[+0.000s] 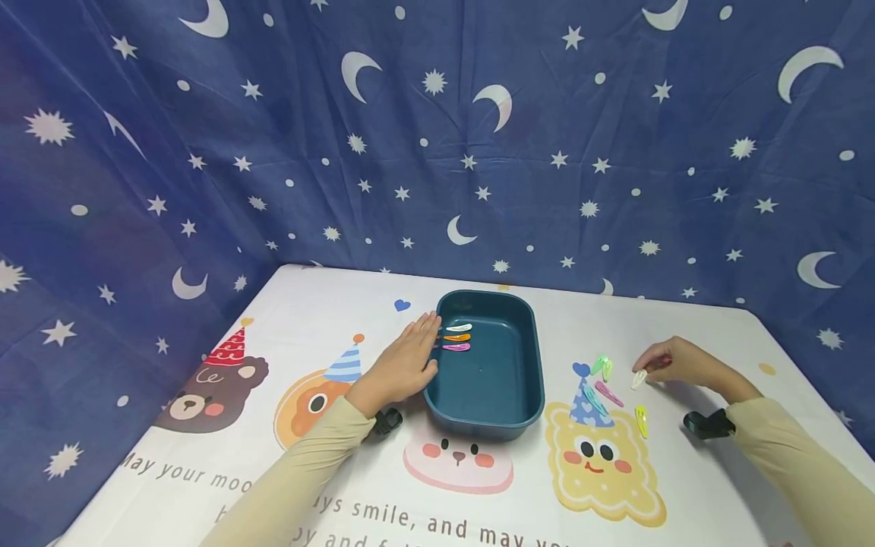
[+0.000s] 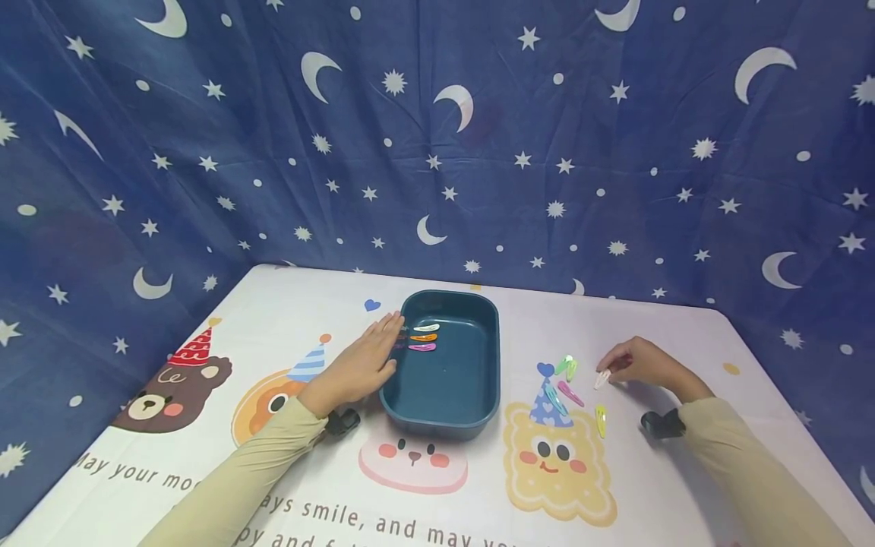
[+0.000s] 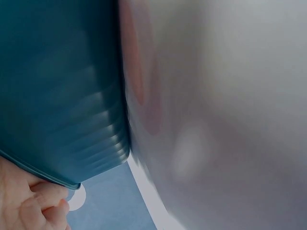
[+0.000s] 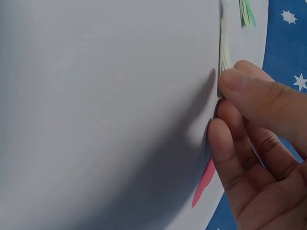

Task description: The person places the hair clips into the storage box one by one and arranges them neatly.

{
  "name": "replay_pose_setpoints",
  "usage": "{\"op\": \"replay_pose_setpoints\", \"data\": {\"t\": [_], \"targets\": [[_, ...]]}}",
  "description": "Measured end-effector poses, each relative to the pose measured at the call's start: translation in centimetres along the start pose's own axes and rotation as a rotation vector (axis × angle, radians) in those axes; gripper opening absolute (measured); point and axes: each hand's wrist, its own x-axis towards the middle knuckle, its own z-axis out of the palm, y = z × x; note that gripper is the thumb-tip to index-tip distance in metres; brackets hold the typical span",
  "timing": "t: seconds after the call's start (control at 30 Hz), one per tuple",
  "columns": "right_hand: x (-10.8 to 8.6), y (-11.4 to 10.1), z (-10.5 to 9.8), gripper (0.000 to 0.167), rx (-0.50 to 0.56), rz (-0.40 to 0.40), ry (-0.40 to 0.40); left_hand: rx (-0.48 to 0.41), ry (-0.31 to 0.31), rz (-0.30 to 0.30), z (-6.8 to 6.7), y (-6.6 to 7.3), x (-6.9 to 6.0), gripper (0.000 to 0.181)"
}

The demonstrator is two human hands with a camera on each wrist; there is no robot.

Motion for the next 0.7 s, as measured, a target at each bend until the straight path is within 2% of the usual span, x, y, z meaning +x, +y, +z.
{"op": "replay_pose_setpoints", "data": {"t": [0.17,0.53,0.7], "targets": [[-0.23,0.11,0.18,0.021,0.019,0.028,0.011,0.001,0.010,0.011,-0.03,0.00,-0.05,0.066],[-0.20,0.15,0.33,0.017,-0.002,0.022,0.033,0.001,0.020,0.016,-0.11,-0.05,-0.02,0.066],[-0.30,0.24,0.10,0.015,0.005,-0.019,0.020,-0.003,0.017,0.014,-0.18,0.06,-0.03,0.066]]}}
